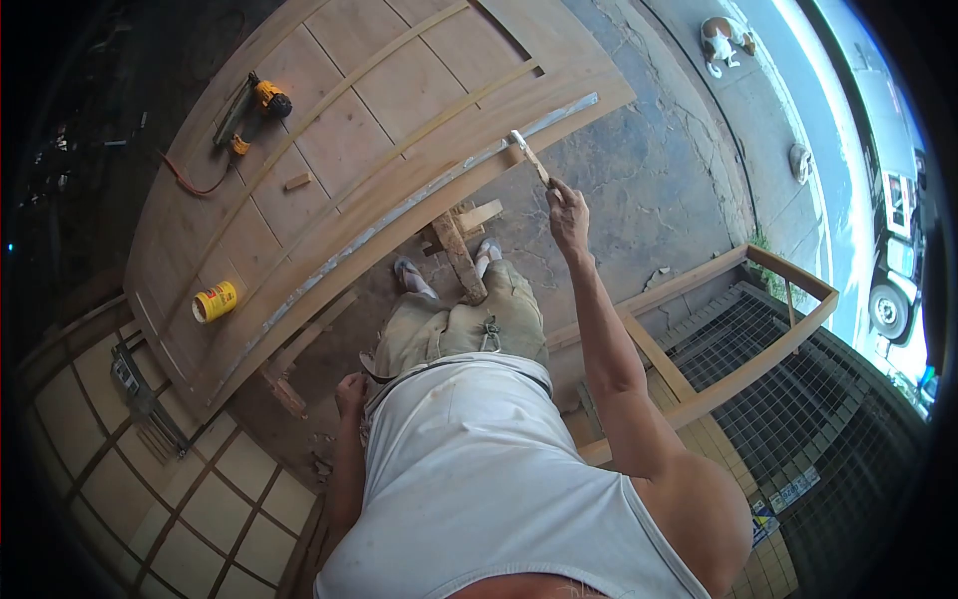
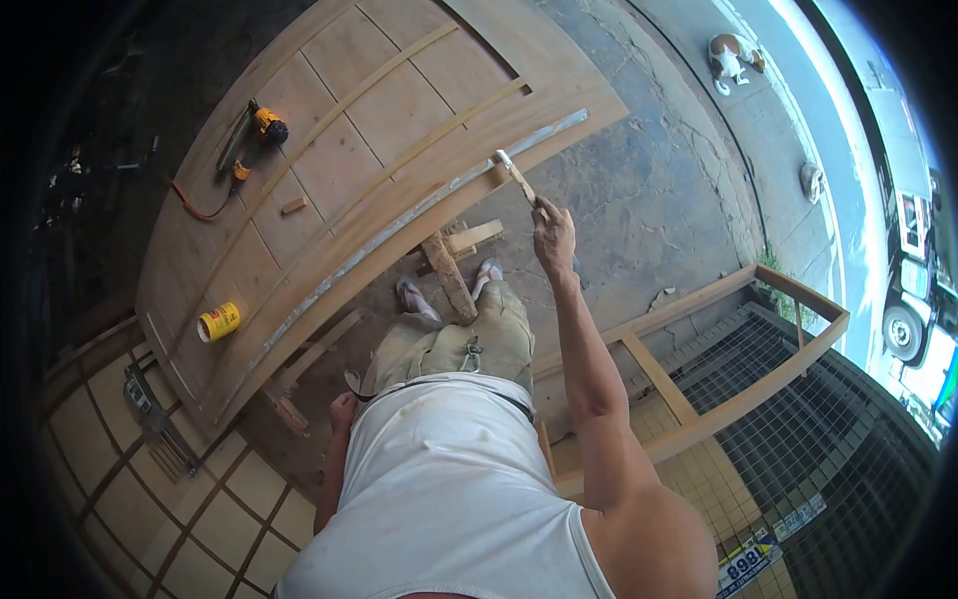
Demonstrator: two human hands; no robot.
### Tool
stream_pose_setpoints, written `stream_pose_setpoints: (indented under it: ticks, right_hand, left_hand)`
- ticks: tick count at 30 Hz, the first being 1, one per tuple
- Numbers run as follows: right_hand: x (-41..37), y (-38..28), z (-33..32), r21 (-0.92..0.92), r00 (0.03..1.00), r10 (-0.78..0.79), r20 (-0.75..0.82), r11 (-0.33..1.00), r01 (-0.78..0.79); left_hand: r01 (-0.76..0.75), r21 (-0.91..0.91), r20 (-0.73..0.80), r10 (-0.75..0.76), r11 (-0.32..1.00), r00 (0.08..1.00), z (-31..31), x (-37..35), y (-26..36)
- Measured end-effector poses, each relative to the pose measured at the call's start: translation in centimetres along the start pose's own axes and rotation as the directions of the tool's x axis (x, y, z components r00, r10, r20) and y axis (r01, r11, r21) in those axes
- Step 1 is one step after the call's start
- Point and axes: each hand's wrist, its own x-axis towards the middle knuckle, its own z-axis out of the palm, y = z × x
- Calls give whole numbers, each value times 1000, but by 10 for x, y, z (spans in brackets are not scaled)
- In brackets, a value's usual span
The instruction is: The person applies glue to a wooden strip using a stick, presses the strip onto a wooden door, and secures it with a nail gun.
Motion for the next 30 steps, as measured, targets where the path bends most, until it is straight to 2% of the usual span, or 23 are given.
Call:
stream_pose_setpoints:
  ticks: [4, 7, 10, 11, 13, 14, 15, 17, 18, 21, 23, 25, 27, 28, 29, 30]
  right_hand:
    - [-9, 12, 15, 148, 977, 60, 206, 985, -92]
    - [-15, 15, 12, 295, 953, 2, 302, 951, -95]
    - [-8, 10, 5, 436, 966, 122, 226, 874, -213]
    - [-10, 11, 1, 422, 962, 153, 225, 875, -238]
    - [-14, 12, 2, 398, 947, 106, 305, 889, -228]
    - [-20, -3, 0, 367, 919, 89, 384, 899, -240]
    - [-23, -7, 8, 336, 901, 72, 428, 913, -233]
    - [-42, -34, 22, 221, 858, 23, 514, 962, -158]
    - [-48, -62, 29, 134, 839, 16, 544, 985, -105]
    - [-87, -159, 76, 12, 751, -205, 628, 967, 254]
    - [-127, -271, 107, 34, 539, -415, 733, 814, 580]
    - [-166, -349, 166, 158, 355, -672, 649, 577, 802]
    - [-221, -456, 203, 112, 261, -669, 696, 460, 881]
    - [-241, -494, 233, 109, 169, -730, 663, 317, 942]
    - [-259, -526, 267, 95, 72, -776, 627, 168, 981]
    - [-279, -553, 305, 50, 13, -749, 663, 62, 997]
  left_hand:
    - [3, 30, 17, -4, 1000, 1000, -2, -2, -4]
    - [-61, 67, 22, 60, 996, 998, -8, 10, -35]
    - [-124, -13, 5, 124, 992, 992, -1, 21, -61]
    - [-128, -66, -23, 126, 990, 992, -2, 18, -71]
    - [-51, 18, 5, 51, 999, 999, -9, 15, -75]
    - [47, -5, -62, -47, 999, 997, -12, 6, -60]
    - [87, -98, -26, -90, 991, 996, -22, -2, -44]
    - [55, -229, -106, -81, 972, 991, -22, 10, -63]
    - [-14, -195, -228, -32, 981, 973, -21, 20, -76]
    - [-141, -113, -485, 69, 984, 872, -35, 43, -80]
    - [-169, -115, -575, 73, 979, 815, -69, 57, -66]
    - [-172, -170, -613, 33, 970, 789, -111, 74, -50]
    - [-306, -105, -753, 125, 946, 646, -147, 110, -40]
    - [-362, -59, -806, 170, 930, 568, -161, 121, -39]
    - [-379, -109, -810, 138, 919, 570, -173, 128, -36]
    - [-407, -154, -817, 116, 900, 565, -190, 138, -28]
